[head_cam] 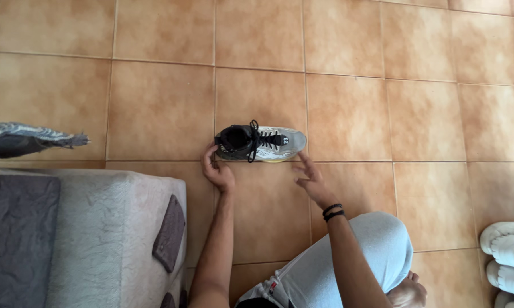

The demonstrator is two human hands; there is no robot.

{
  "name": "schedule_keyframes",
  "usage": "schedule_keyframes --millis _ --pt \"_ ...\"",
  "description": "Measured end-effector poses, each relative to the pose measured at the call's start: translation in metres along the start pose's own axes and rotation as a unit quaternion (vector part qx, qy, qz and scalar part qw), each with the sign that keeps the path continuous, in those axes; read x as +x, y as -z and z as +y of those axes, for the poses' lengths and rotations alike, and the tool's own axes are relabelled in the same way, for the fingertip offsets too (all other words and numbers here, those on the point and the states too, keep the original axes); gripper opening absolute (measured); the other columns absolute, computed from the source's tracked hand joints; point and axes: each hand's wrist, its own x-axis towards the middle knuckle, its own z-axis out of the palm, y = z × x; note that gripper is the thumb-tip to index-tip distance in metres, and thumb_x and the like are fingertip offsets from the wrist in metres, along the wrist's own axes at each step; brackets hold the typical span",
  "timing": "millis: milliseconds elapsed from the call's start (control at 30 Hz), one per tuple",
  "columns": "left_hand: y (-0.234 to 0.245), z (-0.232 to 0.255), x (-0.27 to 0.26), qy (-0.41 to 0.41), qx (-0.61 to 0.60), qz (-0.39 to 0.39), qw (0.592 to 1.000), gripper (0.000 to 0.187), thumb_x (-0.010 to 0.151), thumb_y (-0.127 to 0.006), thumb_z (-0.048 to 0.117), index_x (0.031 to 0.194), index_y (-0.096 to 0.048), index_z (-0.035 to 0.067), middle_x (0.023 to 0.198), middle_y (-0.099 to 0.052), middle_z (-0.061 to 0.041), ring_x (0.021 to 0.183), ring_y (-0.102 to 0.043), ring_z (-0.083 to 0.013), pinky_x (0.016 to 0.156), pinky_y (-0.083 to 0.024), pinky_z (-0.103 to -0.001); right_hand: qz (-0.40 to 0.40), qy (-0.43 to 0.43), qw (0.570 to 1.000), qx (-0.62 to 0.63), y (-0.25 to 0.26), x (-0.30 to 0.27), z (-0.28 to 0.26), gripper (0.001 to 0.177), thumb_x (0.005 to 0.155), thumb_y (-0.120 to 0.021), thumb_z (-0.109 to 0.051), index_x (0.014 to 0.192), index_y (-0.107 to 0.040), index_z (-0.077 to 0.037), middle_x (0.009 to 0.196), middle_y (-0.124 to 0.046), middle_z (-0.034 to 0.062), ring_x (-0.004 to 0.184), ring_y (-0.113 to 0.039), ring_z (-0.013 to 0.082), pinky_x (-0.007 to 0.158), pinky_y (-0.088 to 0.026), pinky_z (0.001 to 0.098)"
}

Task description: The person sits on a tiled floor and removes the existing laces from a pair of sneakers. They then thread new black laces through the eyelets of one shoe, pulling them through each hole to re-lace the shoe.

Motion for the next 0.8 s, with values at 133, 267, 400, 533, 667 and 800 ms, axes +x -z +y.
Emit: schedule_keyframes --millis 133,267,400,533,667,800 --pt "-0.001 0.008 0.000 0.004 0.039 0.000 0.999 0.044 0.078 -0.041 -0.019 0.109 -0.065 -0.001 0.127 -0.066 -0.015 0.119 -0.065 -0.0279 0.096 -0.054 -0.035 -0.026 0.020 0.999 -0.031 -0.008 -0.008 0.006 0.092 0.082 -0.058 0.015 0.162 -0.027 -0.019 0.167 -0.034 0.0021 0.141 -0.050 0.0249 0.103 -0.052 0.0353" --pt "0.000 0.006 0.001 -0.014 0.057 -0.004 0.998 0.036 0.082 -0.045 -0.018 0.106 -0.064 0.000 0.127 -0.066 -0.015 0.118 -0.064 -0.0278 0.095 -0.053 -0.034 -0.028 0.046 0.997 -0.054 -0.026 -0.015 0.010 0.086 0.086 -0.061 0.010 0.161 -0.030 -0.019 0.166 -0.033 0.0009 0.141 -0.050 0.0236 0.097 -0.055 0.0352" --pt "-0.003 -0.015 -0.005 -0.009 0.056 0.006 0.998 0.034 0.083 -0.044 -0.017 0.106 -0.063 0.000 0.126 -0.064 -0.015 0.118 -0.064 -0.0272 0.095 -0.054 -0.034 -0.010 0.040 0.999 -0.028 -0.026 -0.035 0.015 0.081 0.087 -0.066 0.005 0.158 -0.032 -0.016 0.164 -0.034 0.0027 0.138 -0.051 0.0232 0.096 -0.056 0.0351" --pt "0.005 -0.041 -0.006 0.047 -0.009 0.046 0.998 0.022 0.094 -0.050 -0.011 0.109 -0.062 -0.001 0.120 -0.066 -0.013 0.110 -0.062 -0.0240 0.091 -0.053 -0.033 0.041 0.046 0.998 0.022 0.001 -0.077 0.020 0.075 0.091 -0.066 0.001 0.158 -0.035 -0.011 0.158 -0.044 0.0084 0.130 -0.058 0.0259 0.096 -0.056 0.0367" --pt "0.006 -0.021 0.031 -0.001 -0.037 0.125 0.991 0.016 0.098 -0.051 -0.006 0.111 -0.060 -0.001 0.112 -0.063 -0.010 0.105 -0.060 -0.0218 0.096 -0.052 -0.034 0.151 0.087 0.982 0.067 0.056 -0.154 0.009 0.066 0.092 -0.060 0.001 0.154 -0.040 -0.009 0.155 -0.048 0.0073 0.127 -0.061 0.0241 0.099 -0.053 0.0352" --pt "-0.026 0.063 0.034 -0.092 -0.062 0.065 0.992 0.033 0.082 -0.046 -0.007 0.112 -0.060 -0.003 0.115 -0.062 -0.012 0.108 -0.058 -0.0219 0.102 -0.046 -0.036 0.311 0.122 0.932 0.144 0.097 -0.252 0.017 0.048 0.094 -0.061 0.001 0.140 -0.052 -0.005 0.143 -0.058 0.0104 0.120 -0.065 0.0230 0.090 -0.054 0.0327"
